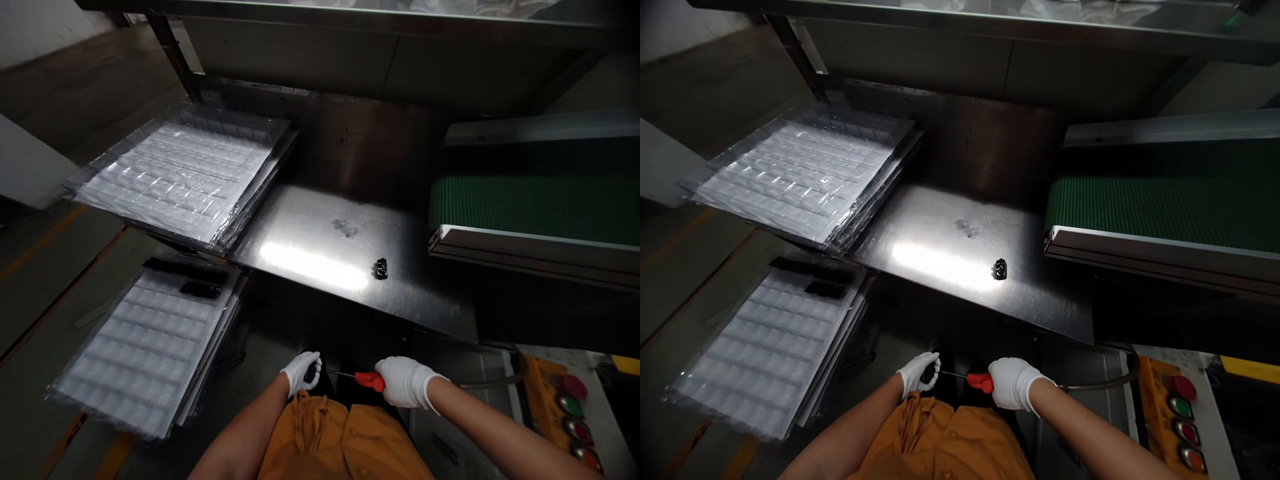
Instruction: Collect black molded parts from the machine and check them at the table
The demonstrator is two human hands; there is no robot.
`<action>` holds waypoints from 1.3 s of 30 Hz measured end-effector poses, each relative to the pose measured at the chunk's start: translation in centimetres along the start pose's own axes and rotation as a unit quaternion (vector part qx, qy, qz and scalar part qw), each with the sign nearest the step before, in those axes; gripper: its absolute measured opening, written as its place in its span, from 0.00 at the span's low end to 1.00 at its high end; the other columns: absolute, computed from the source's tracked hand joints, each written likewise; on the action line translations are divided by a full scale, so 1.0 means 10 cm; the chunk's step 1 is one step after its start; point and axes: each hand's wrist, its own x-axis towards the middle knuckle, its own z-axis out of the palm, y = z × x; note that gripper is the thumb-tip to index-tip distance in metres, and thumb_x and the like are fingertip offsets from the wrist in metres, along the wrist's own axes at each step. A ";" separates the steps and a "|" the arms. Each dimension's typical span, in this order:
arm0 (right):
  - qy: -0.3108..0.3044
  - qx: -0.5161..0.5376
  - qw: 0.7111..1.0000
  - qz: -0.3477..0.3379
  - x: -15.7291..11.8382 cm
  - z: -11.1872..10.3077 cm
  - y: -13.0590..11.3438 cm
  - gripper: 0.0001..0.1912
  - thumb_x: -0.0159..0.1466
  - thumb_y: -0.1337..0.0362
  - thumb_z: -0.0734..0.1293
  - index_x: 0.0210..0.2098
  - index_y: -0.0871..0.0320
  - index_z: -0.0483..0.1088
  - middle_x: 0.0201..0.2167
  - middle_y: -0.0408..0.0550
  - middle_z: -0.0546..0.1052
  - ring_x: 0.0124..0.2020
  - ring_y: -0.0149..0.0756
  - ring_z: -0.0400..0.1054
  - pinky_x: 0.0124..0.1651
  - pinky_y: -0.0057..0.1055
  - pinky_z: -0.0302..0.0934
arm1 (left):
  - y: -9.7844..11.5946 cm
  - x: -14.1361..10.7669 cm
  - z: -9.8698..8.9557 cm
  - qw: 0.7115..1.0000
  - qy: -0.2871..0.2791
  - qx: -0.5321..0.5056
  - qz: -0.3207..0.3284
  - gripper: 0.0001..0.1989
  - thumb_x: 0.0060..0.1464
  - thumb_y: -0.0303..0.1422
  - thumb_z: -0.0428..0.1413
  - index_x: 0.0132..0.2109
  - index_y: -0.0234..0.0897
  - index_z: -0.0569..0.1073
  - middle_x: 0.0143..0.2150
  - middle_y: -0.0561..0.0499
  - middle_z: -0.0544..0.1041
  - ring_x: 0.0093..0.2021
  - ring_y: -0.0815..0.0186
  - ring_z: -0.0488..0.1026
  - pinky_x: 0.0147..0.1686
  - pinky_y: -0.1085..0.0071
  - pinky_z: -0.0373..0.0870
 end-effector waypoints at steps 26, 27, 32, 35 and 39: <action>0.028 -0.093 0.994 -0.052 -0.12 0.18 0.27 0.18 0.51 0.67 0.66 0.40 0.63 0.76 0.39 0.62 0.79 0.40 0.56 0.75 0.40 0.43 0.69 | -0.49 0.02 0.41 0.990 0.076 -0.059 0.100 0.14 0.56 0.39 0.58 0.30 0.37 0.64 0.30 0.54 0.62 0.30 0.71 0.62 0.27 0.76 0.70; 0.028 -0.095 0.994 -0.052 -0.12 0.18 0.26 0.18 0.51 0.66 0.66 0.40 0.63 0.76 0.39 0.61 0.79 0.41 0.56 0.75 0.40 0.43 0.69 | -0.49 0.02 0.41 0.990 0.074 -0.053 0.108 0.14 0.57 0.41 0.57 0.31 0.37 0.64 0.32 0.54 0.63 0.31 0.70 0.63 0.28 0.75 0.72; 0.020 -0.098 0.994 -0.051 -0.11 0.18 0.25 0.19 0.50 0.65 0.66 0.41 0.62 0.76 0.39 0.61 0.79 0.41 0.57 0.75 0.39 0.44 0.69 | -0.50 -0.03 0.37 0.989 0.066 -0.003 0.135 0.18 0.52 0.44 0.63 0.33 0.36 0.64 0.36 0.51 0.63 0.36 0.68 0.66 0.38 0.66 0.78; 0.017 -0.102 0.994 -0.047 -0.10 0.21 0.25 0.19 0.49 0.65 0.67 0.41 0.63 0.76 0.39 0.62 0.79 0.41 0.58 0.75 0.40 0.45 0.68 | -0.51 0.00 0.34 0.986 0.069 0.037 0.146 0.23 0.45 0.44 0.68 0.34 0.36 0.64 0.36 0.50 0.65 0.37 0.65 0.69 0.38 0.64 0.79; 0.020 -0.101 0.994 -0.046 -0.09 0.23 0.24 0.19 0.51 0.64 0.66 0.41 0.62 0.76 0.39 0.62 0.79 0.42 0.57 0.75 0.41 0.45 0.68 | -0.52 0.06 0.31 0.977 0.106 0.075 0.167 0.28 0.38 0.43 0.71 0.38 0.36 0.63 0.40 0.46 0.68 0.41 0.60 0.72 0.36 0.64 0.79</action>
